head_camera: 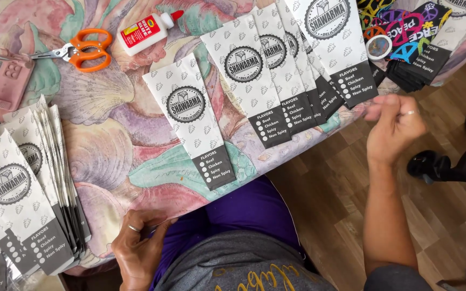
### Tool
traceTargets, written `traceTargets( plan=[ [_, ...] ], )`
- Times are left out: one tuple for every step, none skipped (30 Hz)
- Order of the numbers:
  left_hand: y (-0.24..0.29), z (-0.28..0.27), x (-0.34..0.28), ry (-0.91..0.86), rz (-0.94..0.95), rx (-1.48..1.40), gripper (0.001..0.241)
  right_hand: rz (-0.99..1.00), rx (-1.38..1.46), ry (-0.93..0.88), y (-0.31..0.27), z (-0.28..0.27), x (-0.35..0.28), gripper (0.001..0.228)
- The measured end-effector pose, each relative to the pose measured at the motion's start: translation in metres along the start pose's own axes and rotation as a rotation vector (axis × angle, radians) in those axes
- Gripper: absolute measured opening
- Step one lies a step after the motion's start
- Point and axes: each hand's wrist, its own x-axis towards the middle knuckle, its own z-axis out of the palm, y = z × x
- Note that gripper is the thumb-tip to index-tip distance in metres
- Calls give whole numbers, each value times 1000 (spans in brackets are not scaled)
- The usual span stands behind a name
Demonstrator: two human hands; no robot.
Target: The person applies glue from a bottle to the edges of paper food wrappers and folds them. They organize the wrappers into stacks on a table.
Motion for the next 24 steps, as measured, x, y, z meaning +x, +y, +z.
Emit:
traceTargets(
  plan=[
    [-1,-1,1,-6,67,16,25,-165,-170,-14,2,0,9,23],
    [0,-1,3,-1,65,15,25,-169,-167,-16,-2,2,16,23],
    [2,-2,4,-17,107,93,25,-201,-260,-91,-7,4,24,4],
    [3,-4,6,-36,147,173,26,-228,-352,-167,-11,5,29,24],
    [9,-5,9,-34,143,174,26,-229,-350,-170,-7,7,33,24],
    [15,-5,13,-57,212,185,40,-210,-404,-245,-1,9,35,36],
    [21,-6,16,-80,280,195,57,-190,-459,-320,4,10,37,48],
    [28,-3,23,-78,275,194,57,-194,-458,-325,2,11,38,48],
    [35,-1,30,-78,323,203,54,-121,-390,-306,0,12,40,43],
    [42,2,38,-78,373,213,52,-49,-320,-286,-3,14,42,43],
    [41,8,44,-74,368,213,52,-52,-318,-290,-5,14,44,43],
    [41,15,52,-102,338,173,51,39,-163,-264,-7,13,48,36],
    [40,22,59,-130,308,134,51,130,-7,-239,-9,12,51,30],
    [44,30,66,-128,310,130,51,127,-9,-238,-10,12,54,30],
    [47,37,73,-152,269,131,53,316,133,-228,-12,11,57,27],
    [51,45,80,-174,229,131,55,504,273,-219,-13,11,61,24],
    [53,54,87,-173,231,127,55,499,271,-217,-16,13,60,24],
    [55,62,92,-168,211,130,56,529,304,-223,-19,15,59,24],
    [57,71,97,-164,191,133,57,558,337,-229,-22,17,57,24],
    [57,78,100,-161,189,131,57,555,337,-232,-28,19,53,24],
    [58,85,103,-142,181,161,63,422,259,-217,-34,20,49,22],
    [58,91,105,-125,171,193,70,291,182,-202,-40,22,44,21],
    [61,94,107,-122,167,193,70,290,184,-206,-53,19,43,21],
    [63,96,109,-127,121,172,72,-31,-20,-243,-67,16,43,18]
  ],
)
